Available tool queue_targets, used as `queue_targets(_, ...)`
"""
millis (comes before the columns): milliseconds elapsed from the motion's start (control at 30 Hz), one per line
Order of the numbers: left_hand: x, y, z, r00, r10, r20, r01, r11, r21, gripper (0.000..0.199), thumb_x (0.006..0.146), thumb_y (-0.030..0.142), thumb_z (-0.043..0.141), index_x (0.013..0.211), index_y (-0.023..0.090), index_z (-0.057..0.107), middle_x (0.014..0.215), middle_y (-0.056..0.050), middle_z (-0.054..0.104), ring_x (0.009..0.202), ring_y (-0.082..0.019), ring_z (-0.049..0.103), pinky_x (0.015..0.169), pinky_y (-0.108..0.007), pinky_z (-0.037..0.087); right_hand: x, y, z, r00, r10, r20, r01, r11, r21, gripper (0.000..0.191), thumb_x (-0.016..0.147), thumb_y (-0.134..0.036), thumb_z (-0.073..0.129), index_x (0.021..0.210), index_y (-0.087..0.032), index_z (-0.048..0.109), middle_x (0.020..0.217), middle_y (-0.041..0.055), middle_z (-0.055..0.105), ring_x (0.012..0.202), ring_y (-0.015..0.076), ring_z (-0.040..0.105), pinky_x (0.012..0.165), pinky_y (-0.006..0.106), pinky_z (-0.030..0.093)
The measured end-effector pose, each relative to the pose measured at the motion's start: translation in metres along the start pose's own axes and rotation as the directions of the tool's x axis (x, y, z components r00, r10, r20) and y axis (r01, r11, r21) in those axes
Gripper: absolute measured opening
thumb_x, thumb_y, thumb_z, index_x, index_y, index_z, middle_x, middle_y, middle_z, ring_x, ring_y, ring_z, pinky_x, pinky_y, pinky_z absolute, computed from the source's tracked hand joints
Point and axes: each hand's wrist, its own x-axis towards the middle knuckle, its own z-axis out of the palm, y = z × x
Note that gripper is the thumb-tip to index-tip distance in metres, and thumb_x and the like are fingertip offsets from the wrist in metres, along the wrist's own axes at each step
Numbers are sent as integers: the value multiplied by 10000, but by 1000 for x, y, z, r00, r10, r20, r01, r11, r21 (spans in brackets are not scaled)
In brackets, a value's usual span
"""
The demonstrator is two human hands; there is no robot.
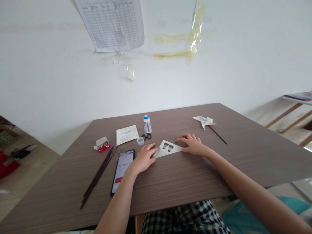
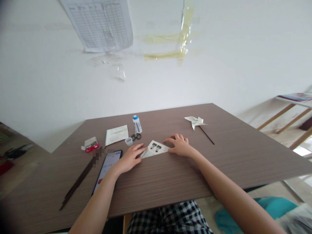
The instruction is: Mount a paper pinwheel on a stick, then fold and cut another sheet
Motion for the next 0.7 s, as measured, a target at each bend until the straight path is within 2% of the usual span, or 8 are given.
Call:
queue_targets(167, -4, -2, -3, 1000, 29, -3, -29, 999, -42, 617, 997, 62, 634, 1569, 265, 749, 1843, -132, 584, 1754, -302, 495, 1471, -560, 356, 1, 8, -3, 999, -18, 37, 17, 1000, 26, 650, 984, -315, 721, 1601, -518, 762, 1720, 97, 607, 1642, 438, 475, 1332, 704, 384)
queue_targets(300, -5, -3, -5, 999, 31, -12, -31, 997, -65, 560, 971, 39, 648, 1453, 279, 800, 1833, -121, 597, 1746, -315, 511, 1465, -584, 368, 0, 10, -5, 999, -26, 45, 25, 999, 32, 689, 970, -280, 711, 1609, -532, 755, 1720, 92, 612, 1654, 439, 469, 1334, 709, 385)
queue_targets(533, -7, -8, -10, 999, 26, 46, -21, 996, -92, 662, 959, 25, 653, 1539, 313, 793, 1887, -81, 521, 1782, -319, 453, 1486, -580, 338, 0, 15, -6, 998, -54, 40, 54, 999, 3, 709, 938, -230, 694, 1565, -548, 789, 1714, 70, 639, 1616, 433, 513, 1315, 697, 434)
queue_targets(700, -7, -3, -12, 998, 0, 63, 4, 997, -77, 684, 976, 2, 602, 1571, 284, 784, 1896, -76, 499, 1797, -287, 422, 1498, -540, 314, 0, 19, -5, 996, -80, 44, 80, 997, 12, 693, 971, -197, 633, 1566, -508, 806, 1738, 84, 635, 1634, 432, 509, 1342, 727, 406)
